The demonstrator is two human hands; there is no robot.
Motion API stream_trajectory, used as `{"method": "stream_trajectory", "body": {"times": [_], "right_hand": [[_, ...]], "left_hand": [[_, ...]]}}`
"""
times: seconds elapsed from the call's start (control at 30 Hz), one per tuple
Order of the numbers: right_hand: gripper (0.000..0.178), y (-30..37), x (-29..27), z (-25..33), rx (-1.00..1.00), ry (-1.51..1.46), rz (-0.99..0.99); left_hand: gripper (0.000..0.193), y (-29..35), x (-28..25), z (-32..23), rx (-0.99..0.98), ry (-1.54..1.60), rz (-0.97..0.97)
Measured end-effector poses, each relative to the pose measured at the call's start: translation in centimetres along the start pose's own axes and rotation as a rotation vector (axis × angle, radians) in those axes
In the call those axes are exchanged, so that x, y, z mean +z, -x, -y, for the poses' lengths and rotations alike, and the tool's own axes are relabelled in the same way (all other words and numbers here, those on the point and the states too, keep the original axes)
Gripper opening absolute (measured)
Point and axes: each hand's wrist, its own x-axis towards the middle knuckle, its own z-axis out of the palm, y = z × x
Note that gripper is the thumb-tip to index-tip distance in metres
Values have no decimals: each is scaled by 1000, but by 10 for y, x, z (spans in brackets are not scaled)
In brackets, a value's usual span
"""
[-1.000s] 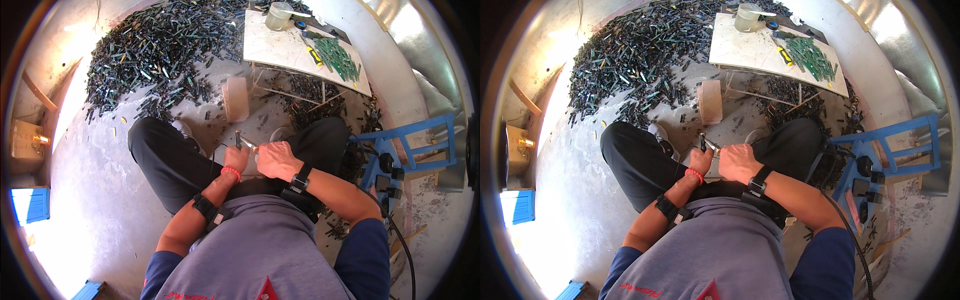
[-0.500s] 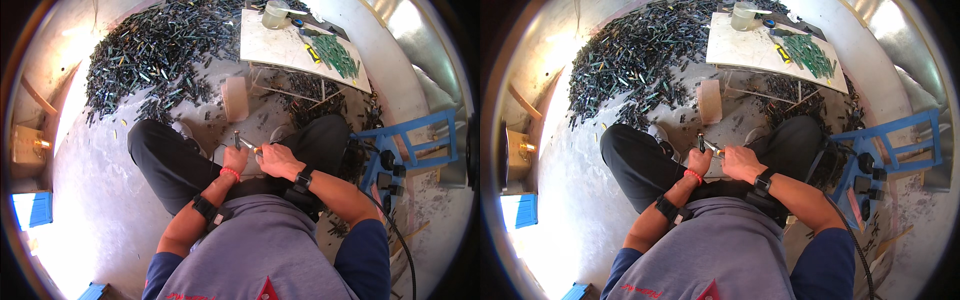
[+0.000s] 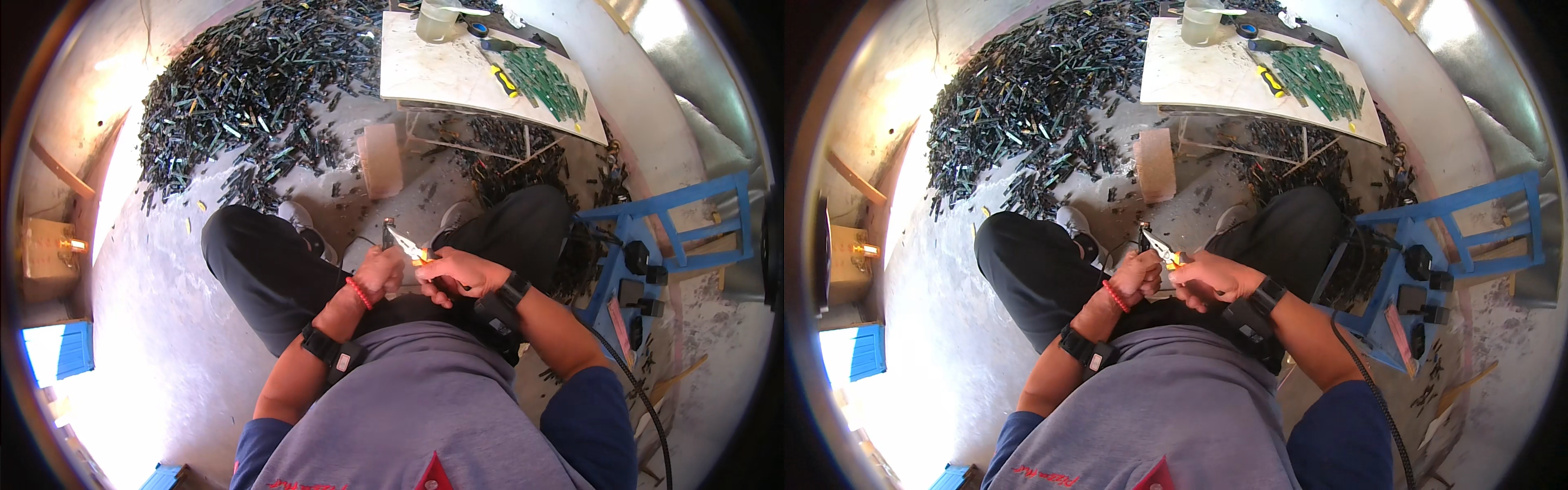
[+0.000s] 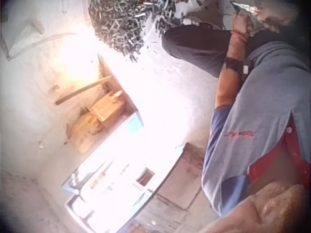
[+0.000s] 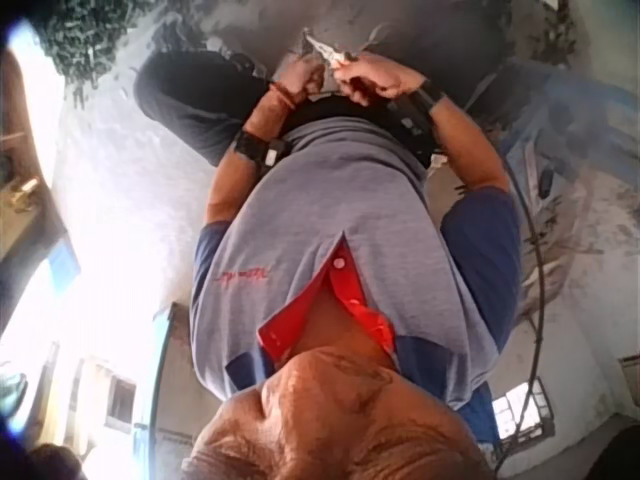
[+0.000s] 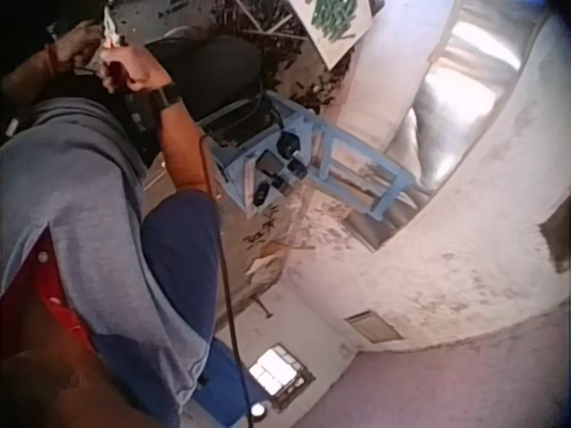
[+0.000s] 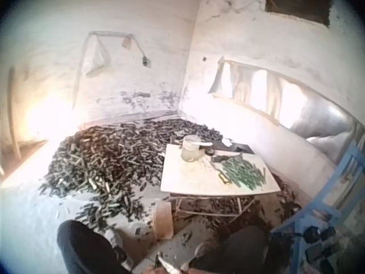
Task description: The person sits on the floor and uses pliers to pull components off of green circuit boards. The person holds the board in one hand and uses the pliers in the other to extract parts, dropping the debris onto a large pile on the floor.
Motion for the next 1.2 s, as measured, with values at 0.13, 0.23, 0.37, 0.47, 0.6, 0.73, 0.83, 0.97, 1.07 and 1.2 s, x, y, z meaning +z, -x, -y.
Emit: {"method": "stream_trajectory", "body": {"times": [0.13, 0.23, 0.37, 0.47, 0.6, 0.73, 0.83, 0.97, 1.07, 1.2], "right_hand": [[26, 9, -12, -4, 25, -249, 309], [26, 9, -24, -9, -121, -232, 248], [22, 15, -25, -8, -196, -51, -5], [23, 17, -23, -6, -208, 98, -96], [27, 27, -13, 0, -179, 246, -106], [25, 34, -2, 12, -108, 358, -75], [25, 32, 0, 12, -130, 359, -113], [25, 33, 1, 12, -123, 438, -172], [25, 28, 3, 13, -48, 637, -287], [24, 25, -1, 7, -149, 1193, -509]], "left_hand": [[32, -2, 1, 2, -104, 124, 205], [35, 0, 4, -8, -101, 240, 207], [38, 2, 6, -11, -102, 271, 238], [39, 2, 6, -11, -121, 287, 247], [39, 4, 4, -11, -116, 296, 244], [38, 6, 7, -13, -111, 274, 210], [36, 6, 7, -13, -98, 262, 185], [33, 5, 8, -11, -95, 219, 125], [33, 4, 6, -9, -91, 201, 109], [30, 2, 4, -7, -66, 194, 108]]}}
